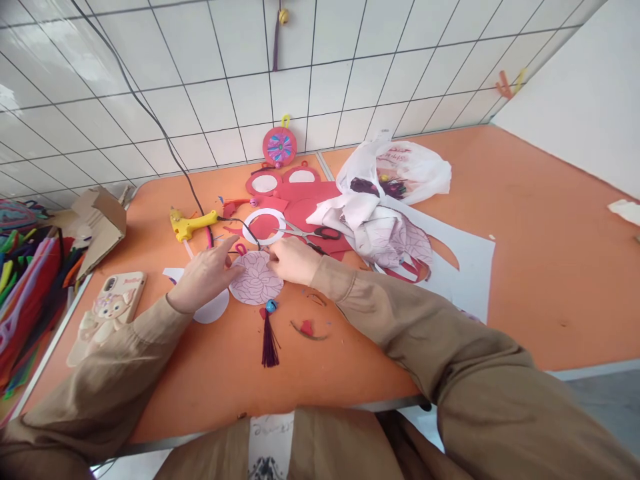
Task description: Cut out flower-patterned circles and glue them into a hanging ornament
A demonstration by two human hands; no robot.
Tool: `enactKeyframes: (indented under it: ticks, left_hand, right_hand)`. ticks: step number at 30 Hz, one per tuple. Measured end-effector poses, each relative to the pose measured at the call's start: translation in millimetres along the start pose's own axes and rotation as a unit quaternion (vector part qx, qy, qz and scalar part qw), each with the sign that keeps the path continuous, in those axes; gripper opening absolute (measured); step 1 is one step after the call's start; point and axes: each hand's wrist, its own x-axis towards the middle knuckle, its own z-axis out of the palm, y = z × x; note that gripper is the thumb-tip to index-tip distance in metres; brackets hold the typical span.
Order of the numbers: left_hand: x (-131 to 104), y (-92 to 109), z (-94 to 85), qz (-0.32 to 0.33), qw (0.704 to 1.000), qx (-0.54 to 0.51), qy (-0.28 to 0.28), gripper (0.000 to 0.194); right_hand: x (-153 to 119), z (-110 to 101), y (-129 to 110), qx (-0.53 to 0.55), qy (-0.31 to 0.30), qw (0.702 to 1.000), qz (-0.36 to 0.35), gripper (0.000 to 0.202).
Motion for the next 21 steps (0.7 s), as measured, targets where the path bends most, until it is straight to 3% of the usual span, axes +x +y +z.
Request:
enactKeyframes:
  ticks: [4,8,12,15,18,21]
  left_hand:
    - [2.1,-0.5,0.4,-0.006,0.999,-0.031,-0.009,0.066]
    - [5.6,-8.3,4.8,0.004,0.989,-0.15,0.012,0.065]
    - [8.0,-12.4,1.1,0.029,0.952,-0.303,0.002,0.061]
    - [8.8,-10.1,-7.1,0.034,0.921,-0.387,-0.016,0.066]
    - [9.2,-6.3,-12.8,0.017,0.889,-0.458,-0.027,0.07]
    - [8.5,-4.0,-13.4,-0.003,0.862,-0.507,-0.021,0.067]
  right_hand:
    - [1.3,2.4,1.3,0.004,-0.011,1.0,-0.002,0.014]
    - [-2.5,-2.9,-0.8,-0.001,-0.02,1.0,0.001,0.01]
    - [-5.5,-11.1,-1.9,-0.02,0.05,0.998,0.02,0.017]
    - [-2.5,-13.2,2.6,0.065,0.079,0.994,-0.023,0.029]
    - [3.4,-10.5,9.9,0.188,0.041,0.98,-0.059,0.014]
    - [8.3,-6.2,15.4,0.246,0.036,0.967,-0.06,0.037]
